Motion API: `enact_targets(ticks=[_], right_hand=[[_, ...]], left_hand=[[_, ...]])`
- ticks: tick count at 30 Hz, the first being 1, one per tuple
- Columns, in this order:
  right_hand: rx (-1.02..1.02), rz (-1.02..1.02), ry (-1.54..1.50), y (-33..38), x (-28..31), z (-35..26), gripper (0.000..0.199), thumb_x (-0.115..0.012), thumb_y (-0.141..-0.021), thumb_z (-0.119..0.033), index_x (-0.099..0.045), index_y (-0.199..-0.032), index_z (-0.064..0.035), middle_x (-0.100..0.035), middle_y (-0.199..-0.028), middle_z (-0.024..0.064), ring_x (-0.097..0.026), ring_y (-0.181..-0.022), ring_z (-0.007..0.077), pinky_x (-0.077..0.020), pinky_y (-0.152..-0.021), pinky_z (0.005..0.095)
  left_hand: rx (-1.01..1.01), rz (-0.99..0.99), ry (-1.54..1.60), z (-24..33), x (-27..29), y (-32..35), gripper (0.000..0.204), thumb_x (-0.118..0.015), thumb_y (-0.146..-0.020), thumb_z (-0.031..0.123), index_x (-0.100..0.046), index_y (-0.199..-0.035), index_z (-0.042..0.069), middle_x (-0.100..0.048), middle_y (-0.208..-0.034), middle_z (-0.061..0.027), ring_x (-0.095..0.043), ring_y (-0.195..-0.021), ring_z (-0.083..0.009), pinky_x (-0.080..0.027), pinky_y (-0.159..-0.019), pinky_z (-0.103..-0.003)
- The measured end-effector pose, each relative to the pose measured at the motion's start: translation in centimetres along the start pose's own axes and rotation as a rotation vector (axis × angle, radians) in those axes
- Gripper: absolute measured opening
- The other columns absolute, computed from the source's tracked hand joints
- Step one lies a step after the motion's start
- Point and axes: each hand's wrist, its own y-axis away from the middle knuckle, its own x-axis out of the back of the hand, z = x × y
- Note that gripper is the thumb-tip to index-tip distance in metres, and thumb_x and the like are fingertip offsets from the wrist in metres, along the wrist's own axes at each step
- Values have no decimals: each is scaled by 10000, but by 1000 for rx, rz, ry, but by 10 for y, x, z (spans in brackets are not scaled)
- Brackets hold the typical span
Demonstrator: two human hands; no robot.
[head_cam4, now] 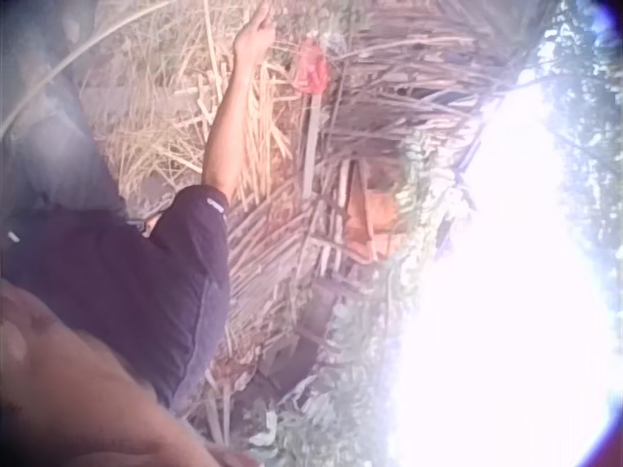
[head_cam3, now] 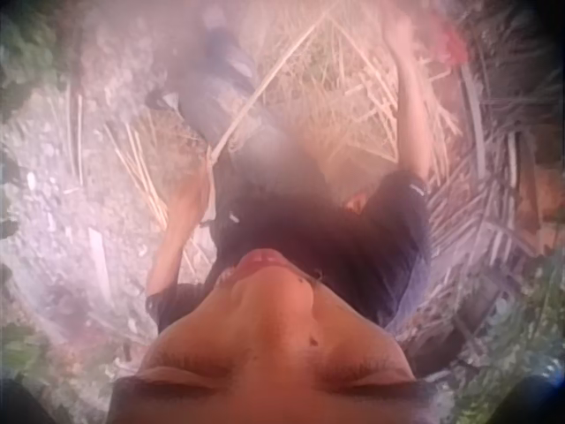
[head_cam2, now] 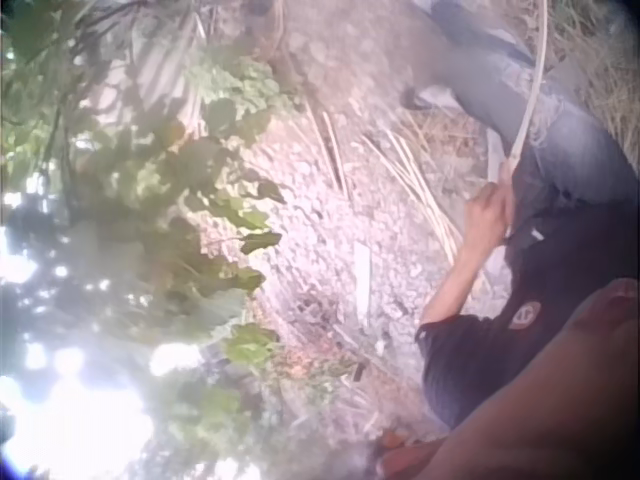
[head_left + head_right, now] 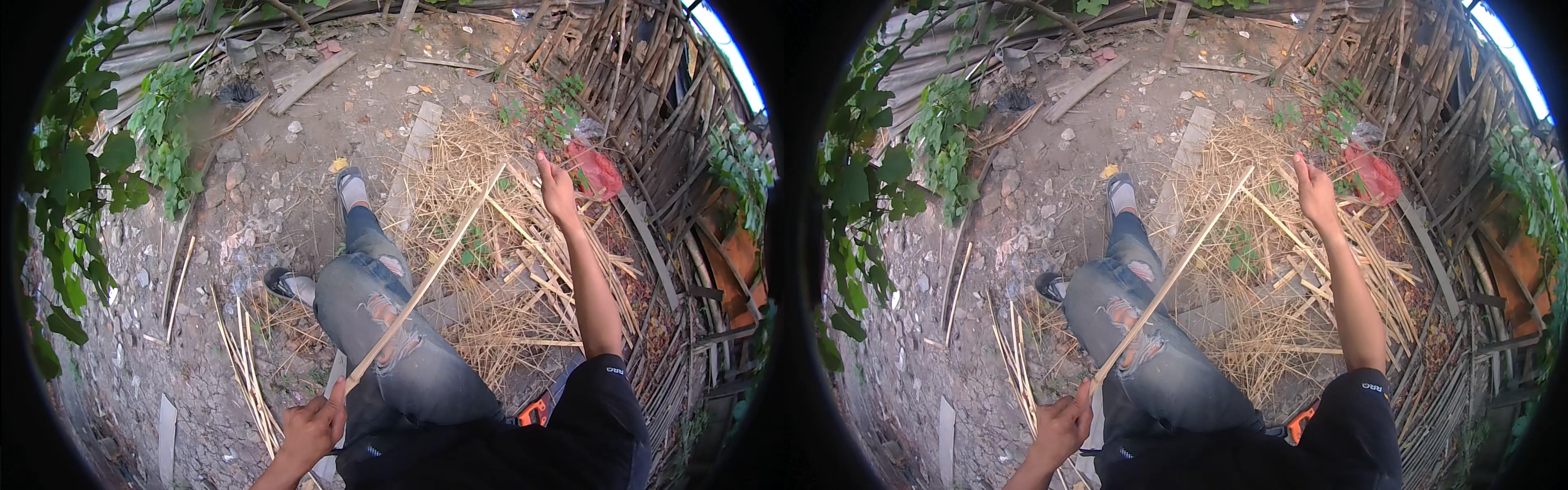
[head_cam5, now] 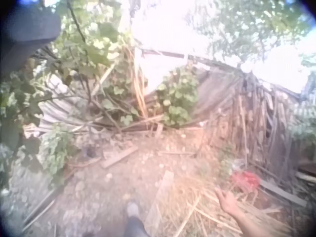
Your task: The person sits on the ground and uses a red knife to shave the surface of a long bamboo stick. They hold the stick with one hand and scrape the blade along its length to remove the outer layer, occasionally rotating the stick to work on different sides.
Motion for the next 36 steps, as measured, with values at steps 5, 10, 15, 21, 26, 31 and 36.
enact_targets(ticks=[5,10,15,21,26,31,36], right_hand=[[184,-347,-79,82,-10,-75,555,-571,-1038,-456,-586,-751,19,-473,-552,88,-449,-535,191,-391,-545,386],[309,-571,46,150,-4,-122,476,-588,-1023,-412,-657,-814,10,-589,-600,222,-624,-587,416,-477,-592,494],[200,-473,64,124,-11,-108,531,-574,-1029,-459,-667,-827,23,-595,-602,216,-632,-594,410,-477,-599,495],[-1,-164,-8,49,-22,-45,692,-486,-1045,-576,-607,-743,35,-497,-547,116,-492,-554,215,-418,-587,425],[-112,137,-70,-1,21,64,676,-461,-1050,-616,-482,-666,-59,-393,-567,-12,-394,-553,109,-327,-538,349],[128,-138,-175,70,3,-27,527,-501,-1084,-447,-496,-724,-62,-379,-581,-46,-344,-550,75,-272,-510,320],[434,-518,73,144,1,-102,444,-597,-1007,-407,-637,-823,-5,-566,-583,201,-591,-546,405,-464,-572,484]], left_hand=[[22,19,38,3,-2,-4,567,-758,-797,85,-664,-1356,57,-551,-598,-9,-541,-427,-179,-438,-420,-348],[4,-10,13,5,0,-8,533,-751,-792,74,-683,-1319,29,-537,-595,-10,-536,-428,-168,-442,-423,-337],[2,-12,-9,7,6,-5,530,-739,-795,68,-679,-1319,11,-533,-602,-19,-535,-429,-169,-448,-425,-332],[-9,-27,-11,0,10,2,522,-740,-795,53,-677,-1311,4,-541,-593,-27,-541,-425,-185,-457,-425,-343],[-21,16,5,-13,8,25,508,-757,-783,28,-686,-1285,-1,-573,-593,-36,-570,-438,-192,-466,-425,-348],[18,-12,57,-5,8,12,490,-746,-801,22,-688,-1287,-2,-589,-602,-49,-581,-445,-208,-480,-436,-349],[15,-3,97,-6,8,6,479,-739,-822,16,-686,-1298,8,-604,-608,-63,-583,-441,-214,-478,-435,-348]])
